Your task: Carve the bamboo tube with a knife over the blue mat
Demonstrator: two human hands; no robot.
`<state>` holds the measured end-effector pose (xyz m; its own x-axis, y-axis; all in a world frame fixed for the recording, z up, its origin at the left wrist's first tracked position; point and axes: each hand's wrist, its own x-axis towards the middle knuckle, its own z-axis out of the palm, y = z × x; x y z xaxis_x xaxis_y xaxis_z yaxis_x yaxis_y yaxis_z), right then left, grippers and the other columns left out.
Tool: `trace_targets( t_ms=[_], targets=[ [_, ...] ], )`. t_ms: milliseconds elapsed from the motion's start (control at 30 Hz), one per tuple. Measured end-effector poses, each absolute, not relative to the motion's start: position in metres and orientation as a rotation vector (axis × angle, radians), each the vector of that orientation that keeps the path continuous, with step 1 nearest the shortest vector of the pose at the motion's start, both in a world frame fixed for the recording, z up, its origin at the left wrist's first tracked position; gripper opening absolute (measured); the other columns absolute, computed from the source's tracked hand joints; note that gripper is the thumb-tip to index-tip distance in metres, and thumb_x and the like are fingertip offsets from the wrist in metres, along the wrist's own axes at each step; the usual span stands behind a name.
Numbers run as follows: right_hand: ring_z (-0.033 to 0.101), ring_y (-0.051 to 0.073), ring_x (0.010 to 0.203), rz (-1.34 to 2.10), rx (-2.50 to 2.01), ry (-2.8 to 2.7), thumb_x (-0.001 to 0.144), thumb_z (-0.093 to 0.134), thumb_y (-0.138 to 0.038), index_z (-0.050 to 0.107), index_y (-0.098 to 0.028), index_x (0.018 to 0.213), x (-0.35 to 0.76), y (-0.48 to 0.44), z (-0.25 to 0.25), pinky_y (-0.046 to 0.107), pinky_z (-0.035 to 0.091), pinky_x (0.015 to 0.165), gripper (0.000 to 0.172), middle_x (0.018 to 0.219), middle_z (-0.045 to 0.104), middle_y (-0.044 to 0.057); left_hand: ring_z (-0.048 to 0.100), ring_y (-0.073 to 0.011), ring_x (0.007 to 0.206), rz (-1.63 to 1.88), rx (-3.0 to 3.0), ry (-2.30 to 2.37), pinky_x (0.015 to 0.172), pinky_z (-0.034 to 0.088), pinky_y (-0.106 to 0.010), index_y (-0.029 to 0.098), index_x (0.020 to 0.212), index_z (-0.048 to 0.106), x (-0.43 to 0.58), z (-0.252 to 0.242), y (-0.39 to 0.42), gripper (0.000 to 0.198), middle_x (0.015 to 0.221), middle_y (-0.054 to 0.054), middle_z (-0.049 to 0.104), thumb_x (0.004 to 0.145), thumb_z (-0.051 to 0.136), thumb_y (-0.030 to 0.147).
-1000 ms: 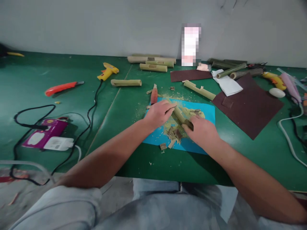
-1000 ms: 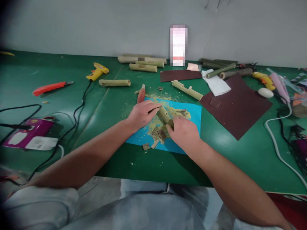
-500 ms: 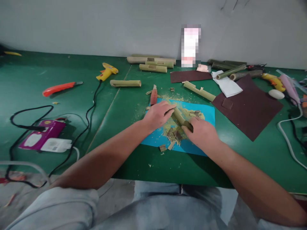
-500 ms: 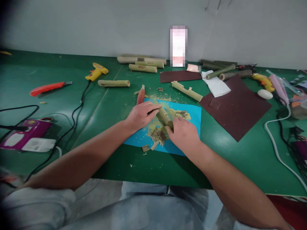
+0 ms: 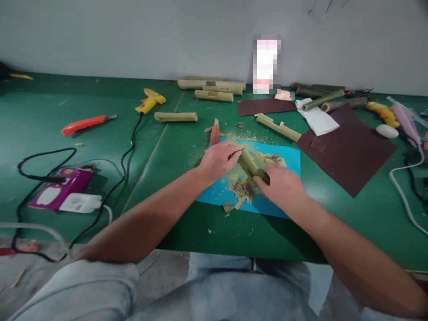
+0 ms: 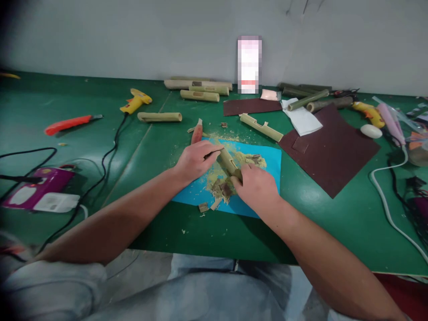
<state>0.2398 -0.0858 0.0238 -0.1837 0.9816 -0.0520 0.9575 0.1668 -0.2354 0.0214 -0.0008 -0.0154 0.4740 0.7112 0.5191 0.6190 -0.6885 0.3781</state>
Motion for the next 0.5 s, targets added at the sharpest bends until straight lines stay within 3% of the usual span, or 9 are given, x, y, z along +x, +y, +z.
trace_targets(
  t_ms=[233, 500],
  targets=[
    [0.064, 0.021, 0.085, 0.337, -1.909, -2.305, 0.097, 0.054, -0.037, 0.064, -0.02, 0.092, 0.24, -0.0859, 0.0247, 0.033, 0.033, 0.062, 0.02, 0.097, 0.072, 0.007, 0.071, -0.0196, 0.092, 0.899, 2.615, 1.015, 0.081, 0.058, -0.032, 0.017, 0.115, 0.075, 0.0288, -0.0114, -0.0113, 0.025, 0.097, -0.008, 0.076, 0.103, 0.055, 0.027],
    [0.064, 0.022, 0.083, 0.333, -1.921, -2.299, 0.096, 0.055, -0.041, 0.065, -0.02, 0.093, 0.2404, -0.0867, 0.0235, 0.033, 0.032, 0.061, 0.023, 0.099, 0.072, 0.008, 0.07, -0.0175, 0.087, 1.016, 2.526, 1.11, 0.08, 0.057, -0.03, 0.018, 0.111, 0.076, 0.0213, -0.0125, -0.0053, 0.025, 0.092, -0.007, 0.075, 0.102, 0.055, 0.027]
  ],
)
